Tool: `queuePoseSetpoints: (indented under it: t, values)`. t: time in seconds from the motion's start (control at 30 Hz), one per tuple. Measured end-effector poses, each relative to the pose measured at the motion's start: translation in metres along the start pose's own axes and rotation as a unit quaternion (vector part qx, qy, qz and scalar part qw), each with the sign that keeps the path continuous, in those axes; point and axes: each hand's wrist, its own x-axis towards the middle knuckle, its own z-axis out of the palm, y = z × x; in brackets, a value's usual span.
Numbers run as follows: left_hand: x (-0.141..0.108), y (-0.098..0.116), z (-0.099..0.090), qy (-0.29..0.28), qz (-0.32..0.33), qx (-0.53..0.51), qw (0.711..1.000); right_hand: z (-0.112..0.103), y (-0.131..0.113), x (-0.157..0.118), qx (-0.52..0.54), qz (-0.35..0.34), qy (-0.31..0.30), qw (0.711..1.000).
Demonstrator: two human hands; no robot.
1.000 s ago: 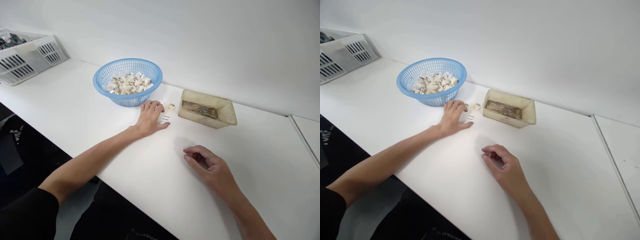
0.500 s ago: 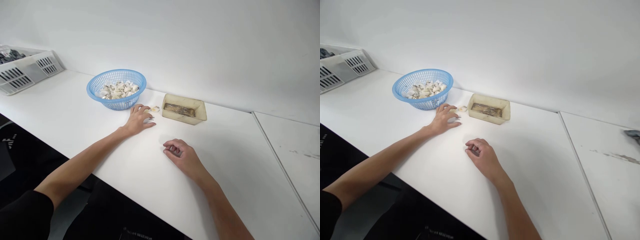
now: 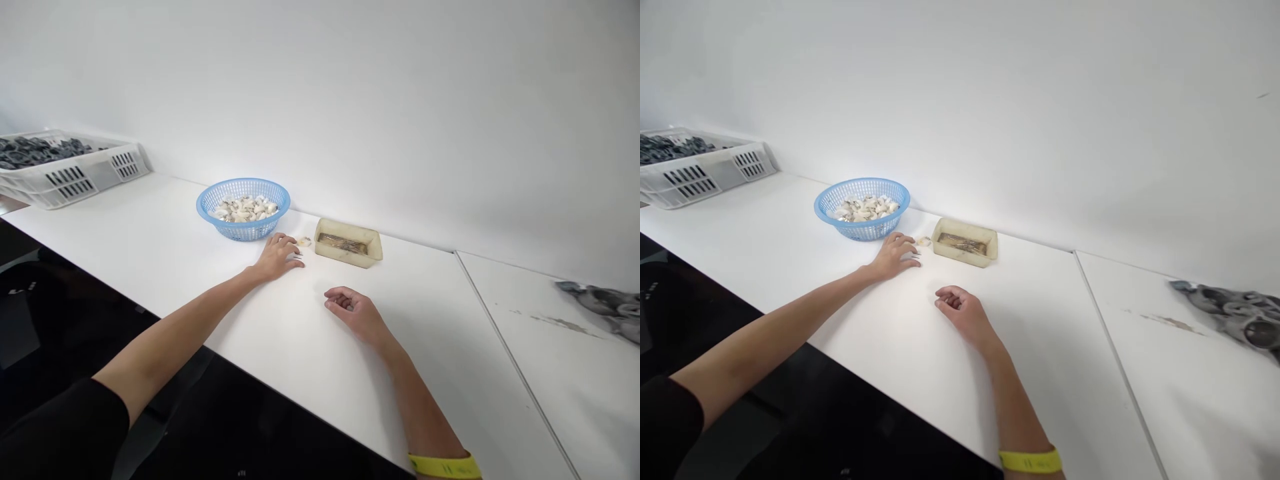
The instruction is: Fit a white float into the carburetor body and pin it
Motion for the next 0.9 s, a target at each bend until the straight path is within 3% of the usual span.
queuePoseSetpoints:
  t: [0.4, 0.57, 0.77, 0.9]
  values:
    - [0.001, 0.017, 0.004, 0.046, -0.026, -0.039, 0.998, -0.019, 0.000, -0.001, 0.039, 0.026, 0.033, 0.998]
    - [0.003, 0.017, 0.008, 0.039, -0.029, -0.062, 0.997, -0.024, -0.006, -0.004, 0.058, 0.030, 0.052, 0.997]
    - [0.007, 0.019, 0.009, 0.021, -0.024, -0.083, 0.996, -0.022, -0.012, -0.004, 0.068, 0.039, 0.094, 0.992]
    - [0.007, 0.021, 0.010, 0.044, -0.009, -0.110, 0.993, -0.013, -0.012, -0.004, 0.066, 0.028, 0.121, 0.990]
